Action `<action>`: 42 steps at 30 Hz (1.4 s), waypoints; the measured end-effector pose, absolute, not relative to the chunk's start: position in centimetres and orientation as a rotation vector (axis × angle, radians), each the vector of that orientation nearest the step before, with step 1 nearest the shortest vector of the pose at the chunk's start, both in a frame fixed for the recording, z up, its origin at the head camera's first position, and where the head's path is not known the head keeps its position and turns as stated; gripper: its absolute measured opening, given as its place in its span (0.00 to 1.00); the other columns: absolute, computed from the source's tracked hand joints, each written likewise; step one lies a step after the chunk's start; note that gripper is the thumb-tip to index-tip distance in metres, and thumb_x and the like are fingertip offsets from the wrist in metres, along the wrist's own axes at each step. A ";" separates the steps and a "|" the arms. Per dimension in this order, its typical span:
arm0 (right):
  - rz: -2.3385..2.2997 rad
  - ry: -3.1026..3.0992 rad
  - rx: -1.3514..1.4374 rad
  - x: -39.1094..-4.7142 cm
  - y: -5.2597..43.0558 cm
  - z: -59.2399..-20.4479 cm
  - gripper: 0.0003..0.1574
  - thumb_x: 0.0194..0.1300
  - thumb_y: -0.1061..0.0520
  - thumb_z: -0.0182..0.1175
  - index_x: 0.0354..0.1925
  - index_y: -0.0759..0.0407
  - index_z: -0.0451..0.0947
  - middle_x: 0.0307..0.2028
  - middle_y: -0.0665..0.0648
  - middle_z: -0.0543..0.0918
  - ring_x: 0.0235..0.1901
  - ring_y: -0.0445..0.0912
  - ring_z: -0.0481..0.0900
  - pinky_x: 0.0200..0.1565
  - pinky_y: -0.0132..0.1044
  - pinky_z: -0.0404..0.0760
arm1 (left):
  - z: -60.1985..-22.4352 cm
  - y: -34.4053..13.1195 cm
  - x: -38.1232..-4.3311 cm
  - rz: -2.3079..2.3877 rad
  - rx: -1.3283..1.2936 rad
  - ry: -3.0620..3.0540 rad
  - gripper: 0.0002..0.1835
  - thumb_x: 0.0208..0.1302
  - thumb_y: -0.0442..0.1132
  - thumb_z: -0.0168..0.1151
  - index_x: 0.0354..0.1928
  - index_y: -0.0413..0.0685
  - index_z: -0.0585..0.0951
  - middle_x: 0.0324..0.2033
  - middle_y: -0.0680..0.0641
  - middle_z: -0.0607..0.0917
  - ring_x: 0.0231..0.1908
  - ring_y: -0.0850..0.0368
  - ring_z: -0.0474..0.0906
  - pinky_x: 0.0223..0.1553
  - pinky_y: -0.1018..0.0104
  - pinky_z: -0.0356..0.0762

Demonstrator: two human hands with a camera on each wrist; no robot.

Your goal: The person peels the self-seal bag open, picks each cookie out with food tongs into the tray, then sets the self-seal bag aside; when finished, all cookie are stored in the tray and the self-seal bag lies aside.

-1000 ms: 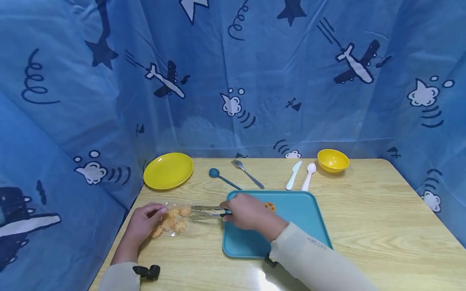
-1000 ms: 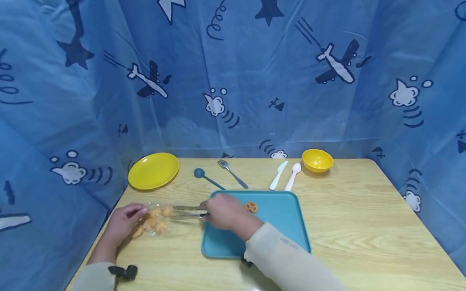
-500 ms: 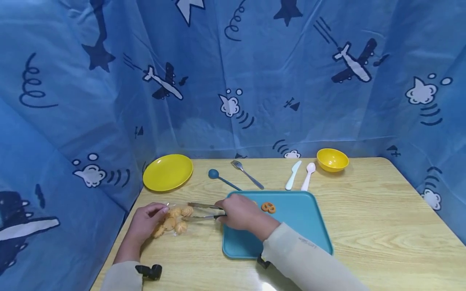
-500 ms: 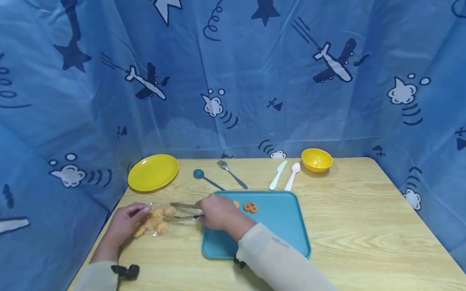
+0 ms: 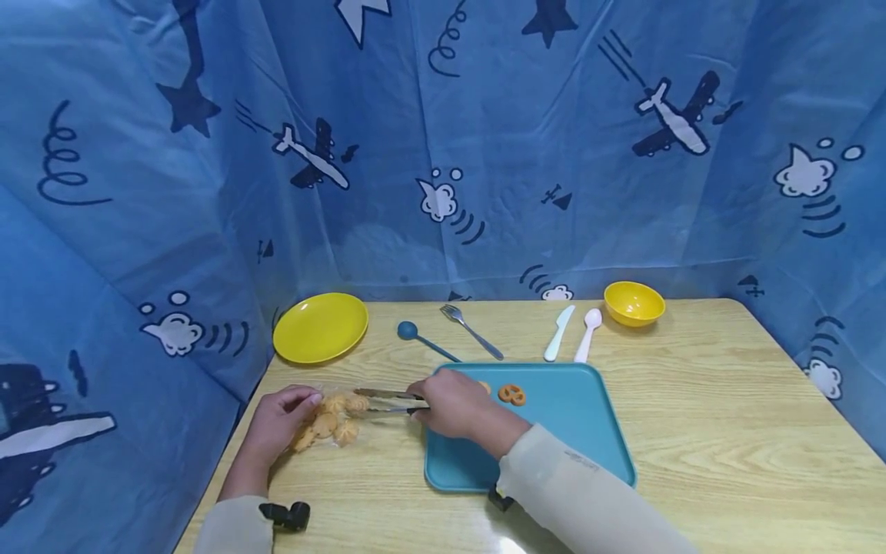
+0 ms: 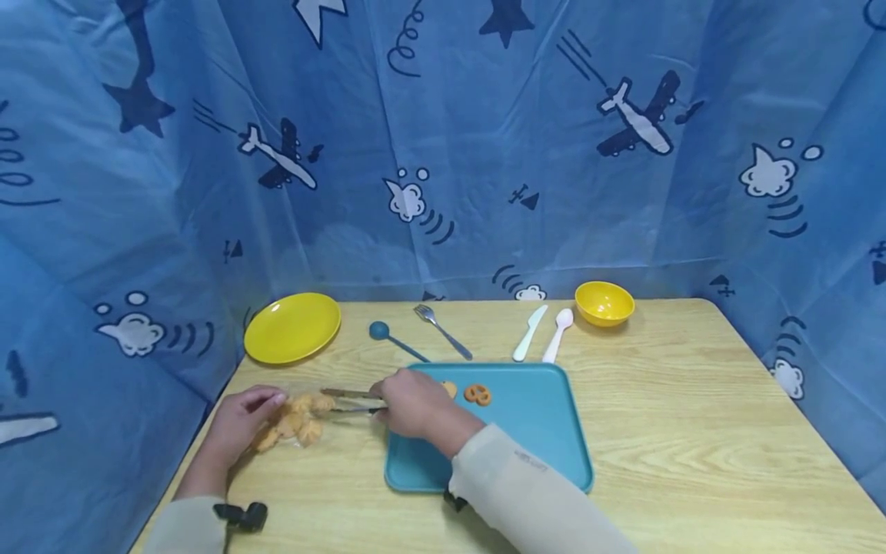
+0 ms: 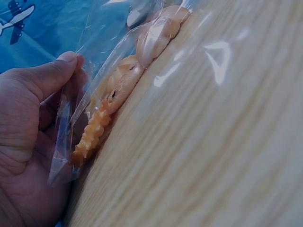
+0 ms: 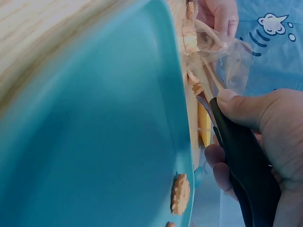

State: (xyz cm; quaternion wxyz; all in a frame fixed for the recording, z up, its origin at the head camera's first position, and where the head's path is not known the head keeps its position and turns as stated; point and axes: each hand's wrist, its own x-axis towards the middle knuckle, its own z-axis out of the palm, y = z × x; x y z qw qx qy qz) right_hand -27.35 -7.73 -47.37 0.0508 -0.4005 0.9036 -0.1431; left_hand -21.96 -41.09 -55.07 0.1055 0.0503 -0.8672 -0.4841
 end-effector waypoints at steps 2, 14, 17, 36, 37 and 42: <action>-0.421 2.749 -1.213 -27.2 -7.3 -47.1 0.22 0.70 0.44 0.66 0.60 0.46 0.82 0.23 0.44 0.80 0.17 0.37 0.71 0.22 0.33 0.69 | -55.1 -41.1 -22.0 -1.433 0.155 -2.557 0.18 0.70 0.52 0.65 0.48 0.46 0.88 0.47 0.46 0.88 0.43 0.68 0.81 0.45 0.72 0.81; -0.551 2.782 -1.260 -25.7 0.9 -46.2 0.27 0.69 0.45 0.68 0.63 0.49 0.81 0.39 0.50 0.91 0.18 0.33 0.69 0.24 0.31 0.70 | -54.9 -41.2 -22.0 -1.394 0.128 -2.596 0.18 0.71 0.54 0.63 0.47 0.48 0.89 0.49 0.46 0.87 0.45 0.67 0.80 0.46 0.73 0.80; -0.591 2.804 -1.244 -25.6 4.4 -46.0 0.27 0.68 0.46 0.68 0.62 0.51 0.81 0.45 0.51 0.90 0.20 0.32 0.70 0.25 0.30 0.71 | -54.8 -41.1 -22.1 -1.385 0.108 -2.597 0.17 0.72 0.53 0.63 0.47 0.49 0.89 0.48 0.47 0.88 0.45 0.68 0.80 0.46 0.74 0.79; -0.540 2.970 -0.775 -26.2 21.0 -46.4 0.26 0.63 0.48 0.72 0.57 0.54 0.84 0.44 0.52 0.90 0.30 0.34 0.77 0.32 0.30 0.78 | -54.9 -41.4 -22.1 -1.427 0.069 -2.580 0.18 0.72 0.51 0.63 0.48 0.44 0.88 0.47 0.43 0.87 0.43 0.69 0.80 0.45 0.76 0.80; -0.539 2.972 -0.773 -26.2 21.0 -46.5 0.26 0.63 0.48 0.72 0.57 0.54 0.84 0.44 0.51 0.90 0.30 0.34 0.77 0.33 0.30 0.79 | -54.9 -41.3 -22.0 -1.432 0.073 -2.578 0.18 0.72 0.50 0.63 0.48 0.43 0.88 0.47 0.43 0.87 0.43 0.69 0.80 0.45 0.76 0.80; -0.528 2.967 -0.767 -26.2 21.1 -46.7 0.27 0.62 0.46 0.73 0.57 0.55 0.85 0.45 0.51 0.90 0.34 0.35 0.79 0.37 0.36 0.83 | -54.9 -40.9 -22.2 -1.497 0.102 -2.562 0.18 0.72 0.50 0.64 0.48 0.42 0.87 0.46 0.40 0.87 0.40 0.65 0.81 0.43 0.72 0.82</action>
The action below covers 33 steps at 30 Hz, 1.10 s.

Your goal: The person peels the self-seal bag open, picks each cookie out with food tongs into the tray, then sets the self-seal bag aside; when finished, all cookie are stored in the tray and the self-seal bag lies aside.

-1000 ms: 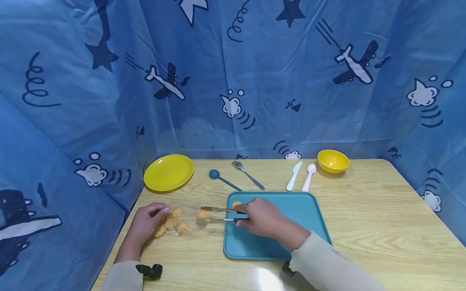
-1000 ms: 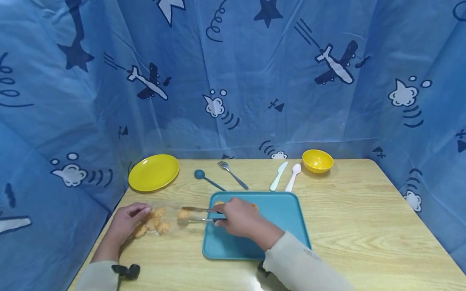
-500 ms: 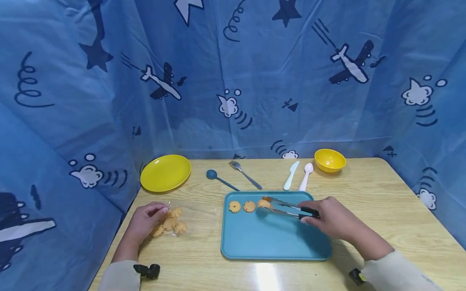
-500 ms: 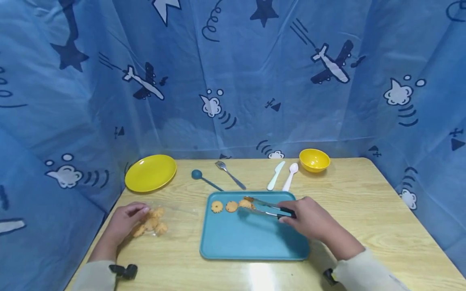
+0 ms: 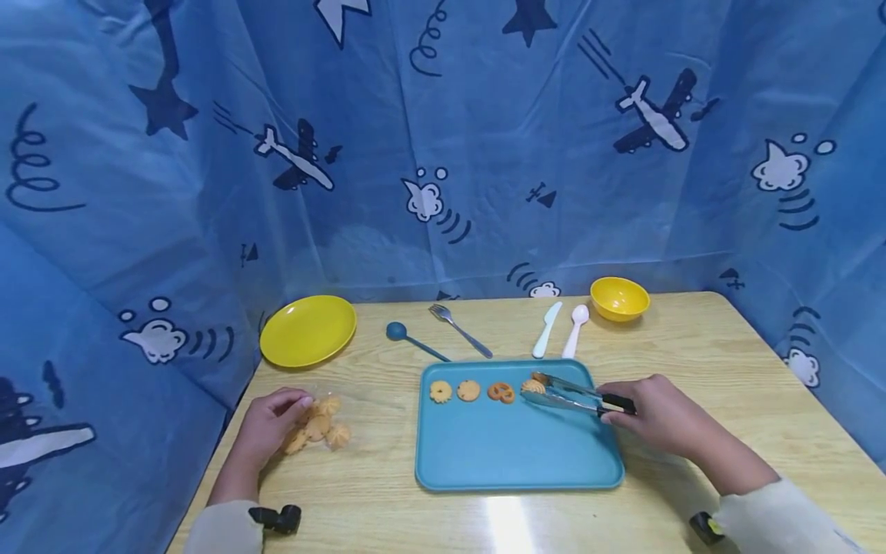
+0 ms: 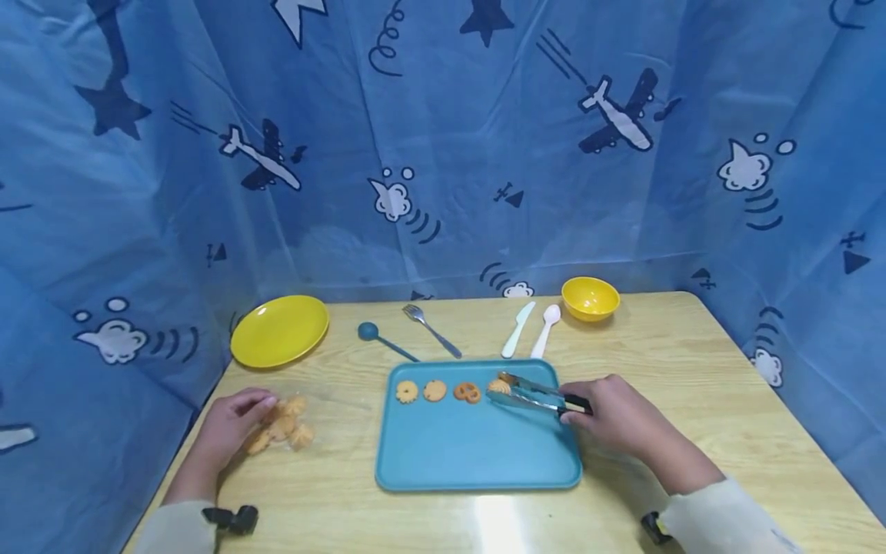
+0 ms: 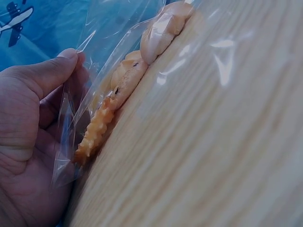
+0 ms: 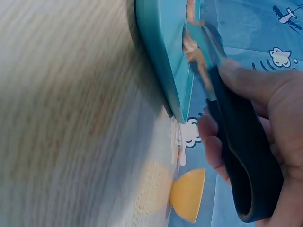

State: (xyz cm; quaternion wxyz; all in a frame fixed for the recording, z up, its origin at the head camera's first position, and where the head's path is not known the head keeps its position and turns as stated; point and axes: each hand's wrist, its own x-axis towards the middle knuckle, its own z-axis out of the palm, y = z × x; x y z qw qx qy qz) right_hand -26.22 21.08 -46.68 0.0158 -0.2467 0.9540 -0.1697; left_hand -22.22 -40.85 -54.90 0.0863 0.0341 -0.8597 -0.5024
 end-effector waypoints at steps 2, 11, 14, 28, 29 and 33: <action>-0.534 2.960 -0.755 -26.2 20.7 -46.6 0.28 0.62 0.45 0.73 0.57 0.55 0.84 0.42 0.51 0.90 0.32 0.36 0.78 0.35 0.36 0.81 | -54.9 -40.8 -22.3 -1.513 0.114 -2.562 0.18 0.72 0.50 0.64 0.49 0.42 0.87 0.46 0.40 0.87 0.39 0.63 0.81 0.42 0.71 0.83; -0.638 2.860 -1.038 -25.9 13.6 -45.2 0.27 0.66 0.46 0.70 0.60 0.52 0.83 0.38 0.46 0.89 0.21 0.33 0.69 0.24 0.29 0.70 | -54.8 -40.8 -22.3 -1.479 0.118 -2.580 0.18 0.72 0.50 0.63 0.49 0.42 0.87 0.47 0.41 0.87 0.40 0.65 0.81 0.42 0.72 0.83; -0.587 2.789 -1.219 -26.1 9.1 -45.2 0.24 0.68 0.47 0.69 0.60 0.49 0.83 0.45 0.48 0.90 0.22 0.31 0.70 0.25 0.29 0.71 | -54.9 -40.9 -22.0 -1.470 0.146 -2.583 0.18 0.72 0.51 0.63 0.49 0.43 0.87 0.47 0.42 0.87 0.40 0.66 0.81 0.43 0.73 0.82; -0.263 2.646 -1.392 -27.3 -4.4 -45.3 0.27 0.68 0.41 0.67 0.63 0.41 0.80 0.50 0.45 0.88 0.41 0.36 0.84 0.44 0.35 0.83 | -55.0 -40.6 -22.1 -1.426 0.178 -2.603 0.17 0.72 0.52 0.63 0.48 0.46 0.88 0.47 0.44 0.87 0.43 0.64 0.80 0.44 0.74 0.79; -0.262 2.639 -1.390 -27.4 -4.8 -45.3 0.28 0.68 0.40 0.67 0.64 0.42 0.80 0.49 0.45 0.89 0.39 0.35 0.84 0.43 0.34 0.83 | -55.0 -40.6 -22.1 -1.425 0.169 -2.602 0.17 0.72 0.52 0.63 0.47 0.46 0.88 0.47 0.44 0.87 0.42 0.64 0.80 0.44 0.74 0.79; -0.269 2.605 -1.374 -27.7 -6.1 -45.6 0.32 0.67 0.39 0.67 0.66 0.43 0.78 0.47 0.45 0.89 0.27 0.31 0.78 0.37 0.32 0.80 | -55.0 -40.7 -22.2 -1.389 0.156 -2.608 0.18 0.72 0.53 0.63 0.47 0.46 0.88 0.46 0.45 0.87 0.42 0.65 0.80 0.45 0.75 0.79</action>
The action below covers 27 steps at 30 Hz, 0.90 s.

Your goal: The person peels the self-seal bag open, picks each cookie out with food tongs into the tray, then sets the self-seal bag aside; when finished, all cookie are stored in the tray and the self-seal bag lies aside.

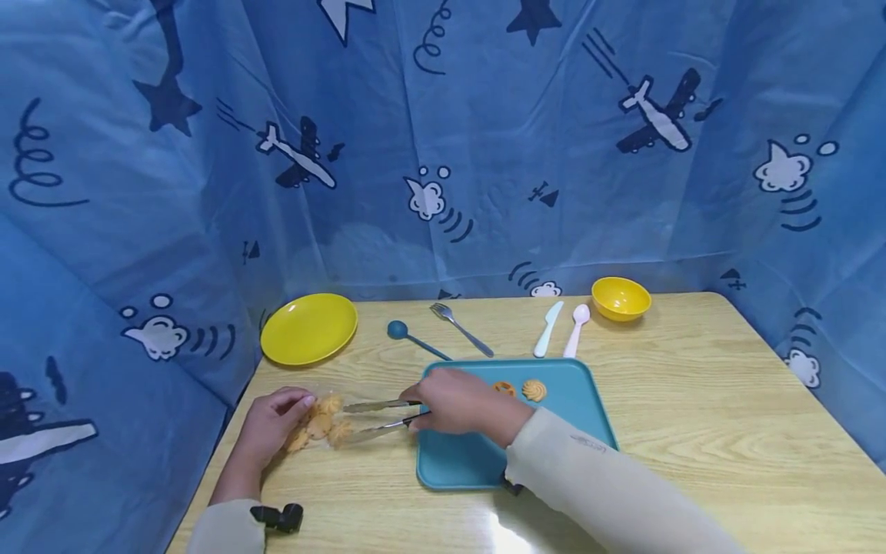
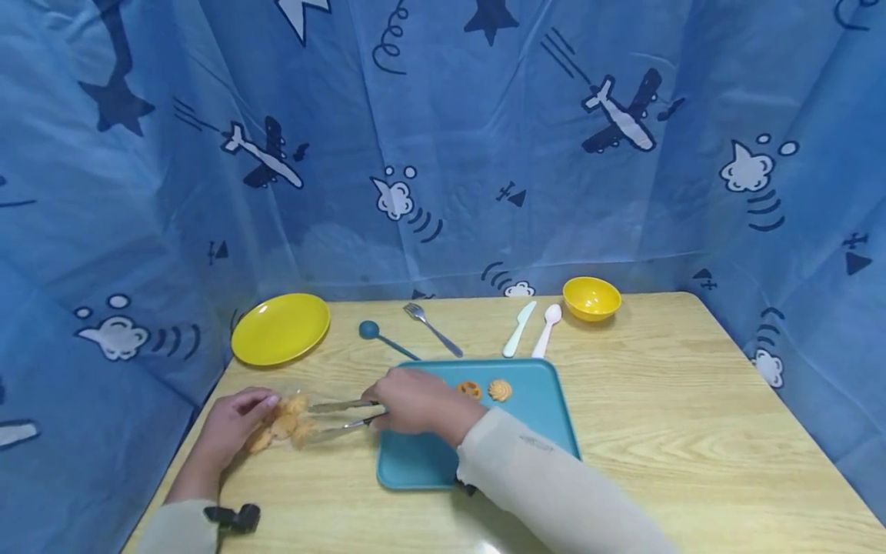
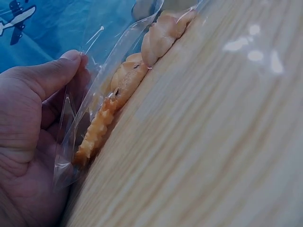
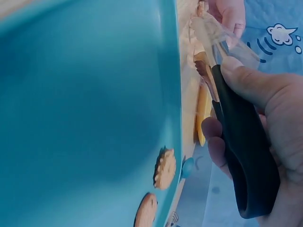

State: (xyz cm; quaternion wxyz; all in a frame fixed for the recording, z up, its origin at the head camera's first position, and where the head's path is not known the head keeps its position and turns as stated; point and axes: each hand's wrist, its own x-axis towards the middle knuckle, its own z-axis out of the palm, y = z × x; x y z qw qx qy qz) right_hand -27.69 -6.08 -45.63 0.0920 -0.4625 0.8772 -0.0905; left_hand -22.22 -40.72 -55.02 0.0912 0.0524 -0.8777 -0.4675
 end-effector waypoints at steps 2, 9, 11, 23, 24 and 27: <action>-0.276 2.589 -1.379 -27.8 -6.5 -45.9 0.32 0.67 0.38 0.67 0.66 0.44 0.78 0.49 0.45 0.89 0.25 0.32 0.76 0.37 0.32 0.79 | -55.1 -40.8 -22.2 -1.379 0.152 -2.611 0.18 0.72 0.53 0.63 0.47 0.46 0.88 0.46 0.45 0.87 0.43 0.65 0.80 0.45 0.75 0.79; -0.308 2.548 -1.401 -27.9 -7.2 -46.4 0.32 0.68 0.40 0.67 0.66 0.47 0.78 0.48 0.45 0.89 0.22 0.32 0.74 0.36 0.30 0.77 | -55.1 -40.8 -22.2 -1.398 0.131 -2.607 0.18 0.72 0.52 0.64 0.47 0.45 0.88 0.46 0.44 0.88 0.43 0.67 0.80 0.46 0.76 0.78; -0.302 2.550 -1.406 -27.8 -7.3 -46.4 0.30 0.68 0.41 0.67 0.65 0.46 0.79 0.42 0.45 0.89 0.19 0.33 0.71 0.34 0.30 0.76 | -55.1 -40.8 -22.3 -1.400 0.128 -2.602 0.18 0.71 0.52 0.64 0.47 0.45 0.88 0.46 0.44 0.88 0.43 0.68 0.80 0.46 0.77 0.78; -0.353 2.590 -1.327 -27.4 -5.3 -45.4 0.28 0.69 0.42 0.66 0.65 0.43 0.79 0.24 0.49 0.85 0.16 0.35 0.68 0.26 0.32 0.72 | -55.1 -40.5 -22.1 -1.472 0.117 -2.561 0.18 0.71 0.51 0.64 0.47 0.43 0.88 0.45 0.45 0.87 0.41 0.66 0.80 0.43 0.74 0.80; -0.362 2.596 -1.334 -27.6 -5.0 -45.3 0.28 0.69 0.42 0.66 0.65 0.44 0.79 0.28 0.49 0.87 0.17 0.35 0.70 0.27 0.32 0.73 | -55.1 -40.6 -22.1 -1.466 0.118 -2.566 0.18 0.72 0.51 0.64 0.47 0.43 0.88 0.45 0.46 0.87 0.41 0.67 0.80 0.43 0.74 0.80; -0.376 2.615 -1.375 -28.0 -4.0 -45.4 0.27 0.69 0.43 0.66 0.64 0.45 0.80 0.43 0.46 0.89 0.26 0.33 0.76 0.34 0.32 0.77 | -55.2 -40.8 -22.1 -1.451 0.137 -2.571 0.19 0.72 0.52 0.63 0.48 0.44 0.88 0.45 0.46 0.87 0.42 0.67 0.79 0.44 0.75 0.79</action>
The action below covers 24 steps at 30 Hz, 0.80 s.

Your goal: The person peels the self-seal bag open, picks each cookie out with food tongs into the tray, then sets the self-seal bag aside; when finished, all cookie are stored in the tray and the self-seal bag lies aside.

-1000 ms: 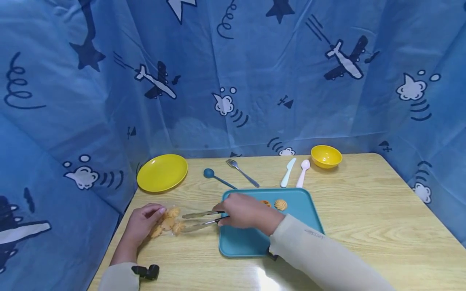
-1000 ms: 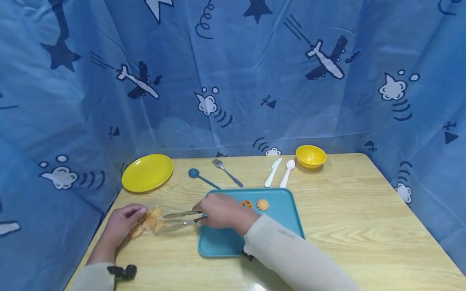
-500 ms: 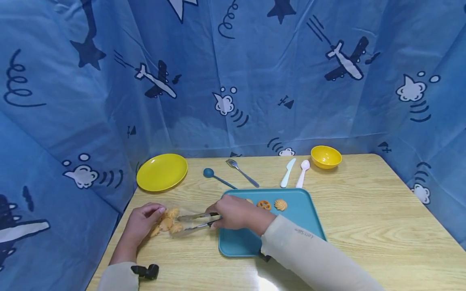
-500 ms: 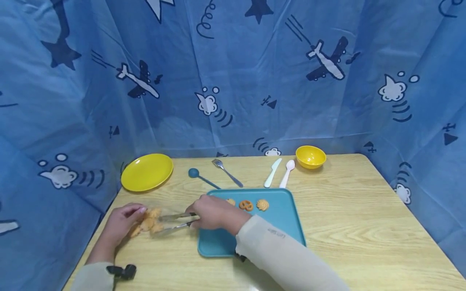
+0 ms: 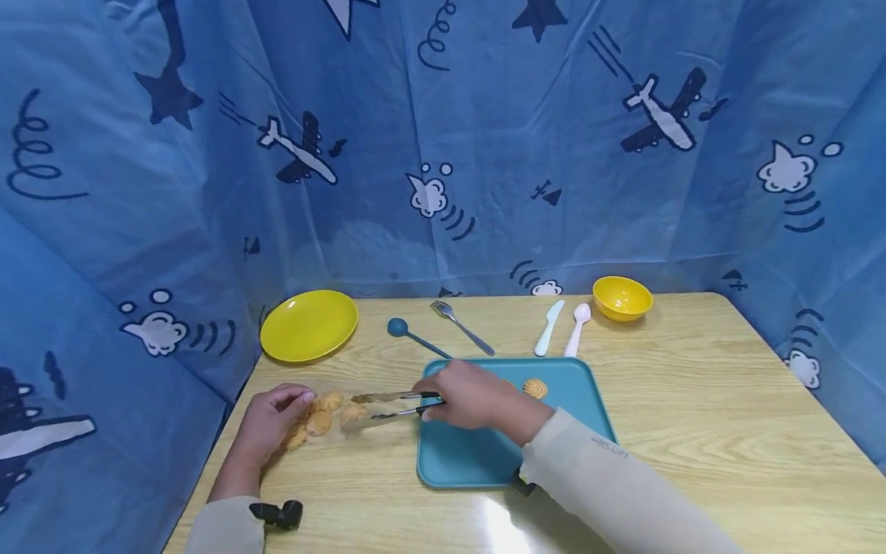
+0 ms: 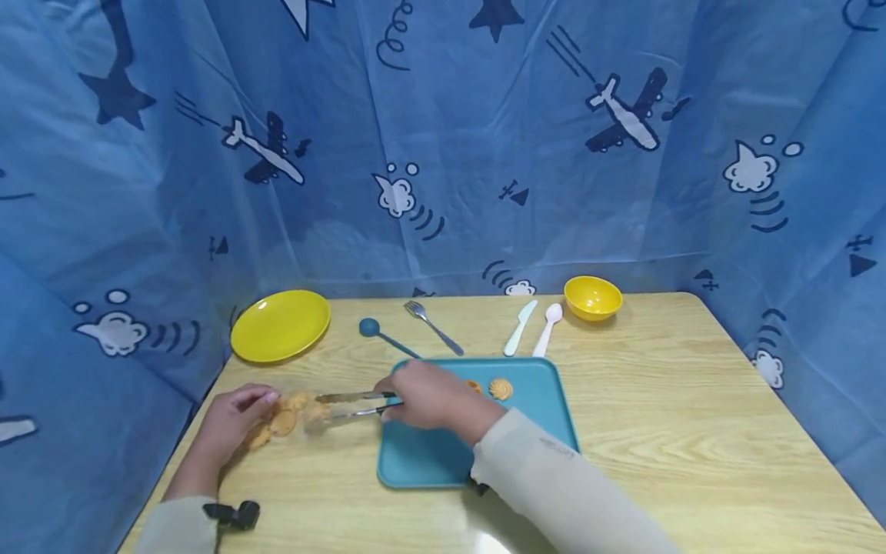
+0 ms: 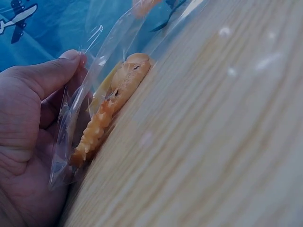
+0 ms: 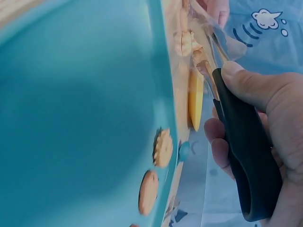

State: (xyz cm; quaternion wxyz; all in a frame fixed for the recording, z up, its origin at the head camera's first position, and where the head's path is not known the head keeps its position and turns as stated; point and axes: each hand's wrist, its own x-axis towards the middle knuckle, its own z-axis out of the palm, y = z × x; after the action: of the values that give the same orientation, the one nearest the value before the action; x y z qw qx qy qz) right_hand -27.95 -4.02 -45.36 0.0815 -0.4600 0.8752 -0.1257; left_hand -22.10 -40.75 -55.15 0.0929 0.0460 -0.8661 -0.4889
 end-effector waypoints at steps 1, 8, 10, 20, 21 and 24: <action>-0.380 2.620 -1.388 -28.0 -3.7 -45.4 0.27 0.69 0.43 0.66 0.64 0.46 0.80 0.46 0.47 0.89 0.28 0.32 0.77 0.35 0.33 0.79 | -55.1 -40.8 -22.1 -1.454 0.143 -2.571 0.19 0.72 0.53 0.63 0.48 0.44 0.87 0.45 0.47 0.87 0.42 0.67 0.79 0.44 0.75 0.79; -0.486 2.648 -1.339 -27.4 0.1 -45.2 0.26 0.68 0.45 0.68 0.62 0.48 0.81 0.31 0.41 0.86 0.20 0.33 0.72 0.29 0.32 0.75 | -55.0 -40.2 -22.3 -1.511 0.168 -2.569 0.19 0.71 0.53 0.65 0.48 0.44 0.87 0.45 0.46 0.87 0.42 0.64 0.80 0.44 0.74 0.80; -0.519 2.670 -1.308 -27.1 1.9 -44.9 0.27 0.67 0.46 0.69 0.62 0.48 0.81 0.26 0.39 0.82 0.18 0.33 0.70 0.25 0.31 0.72 | -55.0 -40.1 -22.3 -1.495 0.160 -2.579 0.19 0.71 0.53 0.64 0.48 0.44 0.88 0.46 0.46 0.87 0.42 0.65 0.80 0.45 0.74 0.80; -0.516 2.825 -1.139 -25.7 11.6 -44.0 0.27 0.67 0.48 0.69 0.63 0.49 0.81 0.29 0.41 0.85 0.16 0.31 0.65 0.22 0.29 0.68 | -54.9 -40.5 -22.2 -1.472 0.152 -2.582 0.19 0.71 0.53 0.64 0.49 0.44 0.88 0.48 0.44 0.87 0.42 0.67 0.80 0.44 0.74 0.80; -0.512 2.845 -1.108 -25.6 12.6 -43.9 0.27 0.67 0.48 0.70 0.62 0.49 0.81 0.29 0.41 0.85 0.16 0.32 0.65 0.22 0.29 0.68 | -54.9 -40.5 -22.2 -1.459 0.159 -2.589 0.19 0.71 0.53 0.64 0.49 0.45 0.88 0.48 0.45 0.87 0.43 0.68 0.80 0.45 0.75 0.79; -0.499 2.900 -1.029 -25.2 15.6 -43.7 0.26 0.65 0.49 0.71 0.60 0.51 0.82 0.26 0.39 0.83 0.17 0.31 0.65 0.22 0.29 0.68 | -54.9 -40.6 -22.2 -1.425 0.174 -2.600 0.19 0.71 0.53 0.64 0.49 0.46 0.88 0.49 0.45 0.87 0.43 0.68 0.80 0.45 0.76 0.79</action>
State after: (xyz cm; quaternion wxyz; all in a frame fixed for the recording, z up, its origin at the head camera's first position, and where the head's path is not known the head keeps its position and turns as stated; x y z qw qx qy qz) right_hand -25.21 15.59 -43.75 0.0121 -0.3302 0.9302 -0.1601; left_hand -22.15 -40.58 -54.91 0.0855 0.0585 -0.8722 -0.4780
